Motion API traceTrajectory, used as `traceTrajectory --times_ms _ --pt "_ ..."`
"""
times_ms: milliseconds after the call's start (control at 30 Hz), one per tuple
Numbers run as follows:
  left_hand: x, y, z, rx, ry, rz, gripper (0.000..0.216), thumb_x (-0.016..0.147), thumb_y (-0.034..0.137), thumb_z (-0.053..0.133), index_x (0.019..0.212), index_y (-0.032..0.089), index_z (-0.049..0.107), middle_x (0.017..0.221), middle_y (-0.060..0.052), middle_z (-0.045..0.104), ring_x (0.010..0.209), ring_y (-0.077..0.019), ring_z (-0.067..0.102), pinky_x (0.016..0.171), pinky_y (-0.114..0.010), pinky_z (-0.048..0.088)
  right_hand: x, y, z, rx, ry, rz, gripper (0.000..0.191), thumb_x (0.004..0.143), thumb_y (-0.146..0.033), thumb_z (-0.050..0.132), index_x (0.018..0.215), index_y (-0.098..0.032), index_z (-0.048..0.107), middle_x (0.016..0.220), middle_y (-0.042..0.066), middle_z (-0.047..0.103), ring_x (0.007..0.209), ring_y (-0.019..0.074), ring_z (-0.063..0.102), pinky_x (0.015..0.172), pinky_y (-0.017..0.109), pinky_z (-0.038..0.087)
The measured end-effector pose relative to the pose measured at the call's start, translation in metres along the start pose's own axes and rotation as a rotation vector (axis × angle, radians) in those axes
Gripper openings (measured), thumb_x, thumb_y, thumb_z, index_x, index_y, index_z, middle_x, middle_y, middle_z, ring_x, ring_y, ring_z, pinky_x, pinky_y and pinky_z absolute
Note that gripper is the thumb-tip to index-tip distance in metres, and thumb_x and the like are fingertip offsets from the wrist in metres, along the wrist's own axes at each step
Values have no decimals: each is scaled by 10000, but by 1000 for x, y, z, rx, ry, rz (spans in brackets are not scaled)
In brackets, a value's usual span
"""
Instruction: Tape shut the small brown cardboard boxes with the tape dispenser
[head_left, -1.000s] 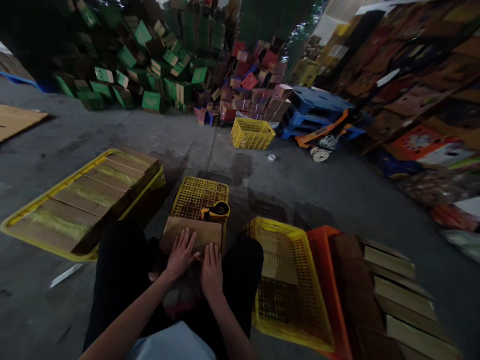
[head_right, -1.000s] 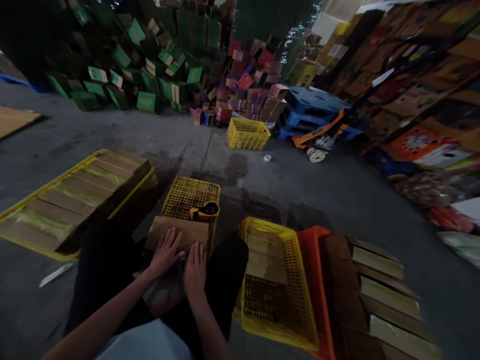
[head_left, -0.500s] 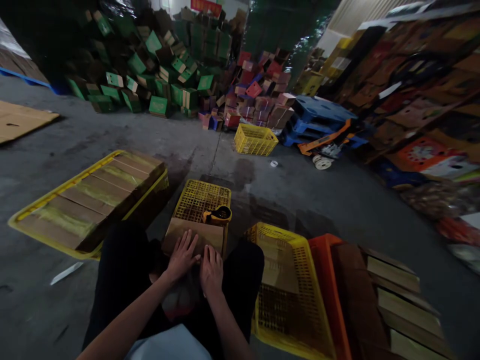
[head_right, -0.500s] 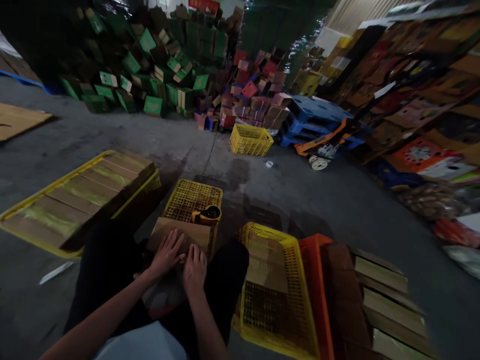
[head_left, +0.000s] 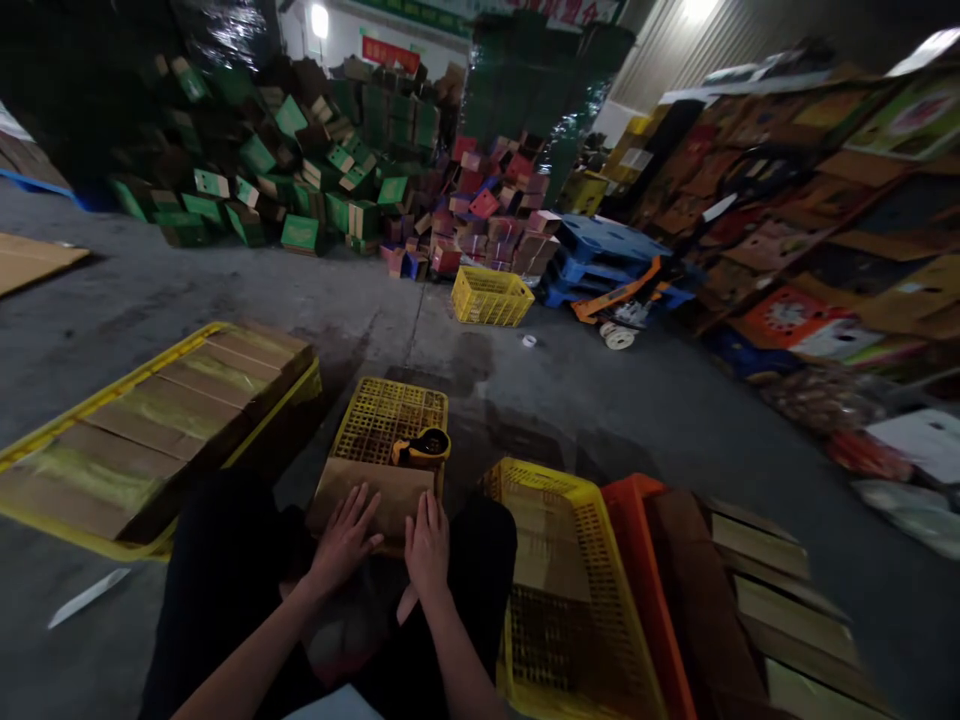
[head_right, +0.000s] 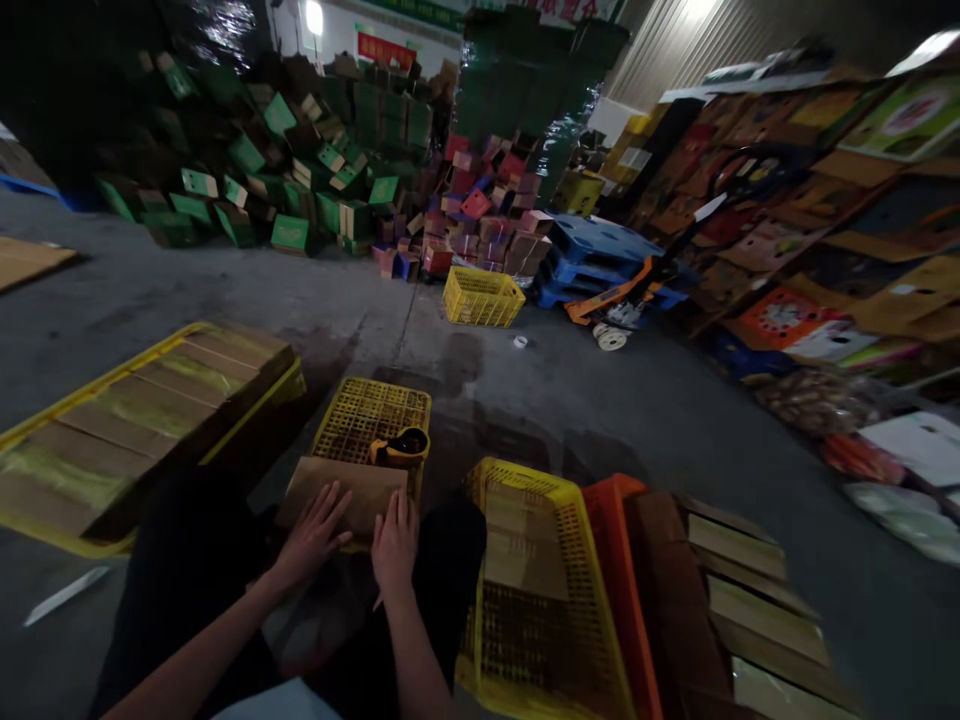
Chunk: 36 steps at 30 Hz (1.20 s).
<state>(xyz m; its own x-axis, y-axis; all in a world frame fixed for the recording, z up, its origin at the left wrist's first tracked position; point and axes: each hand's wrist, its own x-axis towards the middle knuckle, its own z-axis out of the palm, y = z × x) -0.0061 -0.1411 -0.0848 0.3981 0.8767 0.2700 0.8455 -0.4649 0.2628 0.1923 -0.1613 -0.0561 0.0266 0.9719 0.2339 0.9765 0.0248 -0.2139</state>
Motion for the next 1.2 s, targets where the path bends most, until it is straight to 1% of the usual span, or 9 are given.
traceTrajectory --times_ms 167,400,533,667,767,867,967,1100,1200 --pt "0 2 3 42 14 -16 632 978 373 539 1564 221 357 1643 -134 277 1505 -322 279 1143 -500 357 -12 -5 10 7 0 -7 538 1053 -352 316 1531 -122 409 1599 132 383 1489 292 310 1174 493 327" --pt "2 2 2 -5 12 -26 555 1025 373 447 1559 246 370 1637 -116 301 1504 -300 288 1145 -488 358 -38 -18 15 44 -59 -78 538 1029 -347 396 1551 -218 389 1603 92 381 1508 299 283 1177 519 337" --pt "-2 -7 4 -43 52 -144 578 1003 370 497 1557 257 377 1661 -134 219 1523 -346 220 1132 -536 363 -39 -16 12 47 -69 -67 511 1043 -358 365 1547 -276 392 1610 58 373 1496 286 315 1174 526 337" --pt "-8 -26 5 -82 81 -250 589 1003 325 482 1570 246 342 1675 -140 158 1535 -337 175 1159 -543 327 -24 -9 10 17 -47 8 535 1052 -389 326 1551 -205 388 1602 118 376 1484 304 335 1163 541 334" --pt "-9 -34 7 -100 104 -282 603 1015 340 449 1580 181 310 1675 -178 109 1540 -348 129 1152 -531 344 -4 -7 11 -6 -41 67 575 1051 -412 318 1544 -125 390 1582 178 389 1476 342 340 1151 566 330" --pt "-4 -27 9 -46 154 -326 610 1012 330 444 1577 143 311 1661 -209 141 1533 -383 122 1146 -579 327 15 -14 15 -6 -35 76 594 1041 -424 341 1530 -94 410 1574 209 386 1477 367 330 1144 583 326" --pt "6 -10 11 17 150 -334 607 989 283 466 1572 167 340 1640 -199 227 1523 -402 159 1142 -628 301 26 -28 22 11 -49 43 590 1026 -425 389 1531 -122 416 1588 194 363 1487 366 311 1162 587 299" --pt "20 13 7 27 13 -214 636 930 95 420 1549 241 395 1630 -127 291 1510 -325 266 1165 -582 292 27 -43 29 49 -130 -30 535 1025 -339 404 1547 -222 395 1625 101 315 1507 332 275 1185 567 283" --pt "23 15 1 14 -17 -152 630 939 76 380 1542 258 404 1628 -93 309 1501 -276 303 1178 -543 288 24 -42 28 64 -158 -56 535 1033 -330 377 1562 -253 358 1635 60 297 1516 298 263 1194 555 274"
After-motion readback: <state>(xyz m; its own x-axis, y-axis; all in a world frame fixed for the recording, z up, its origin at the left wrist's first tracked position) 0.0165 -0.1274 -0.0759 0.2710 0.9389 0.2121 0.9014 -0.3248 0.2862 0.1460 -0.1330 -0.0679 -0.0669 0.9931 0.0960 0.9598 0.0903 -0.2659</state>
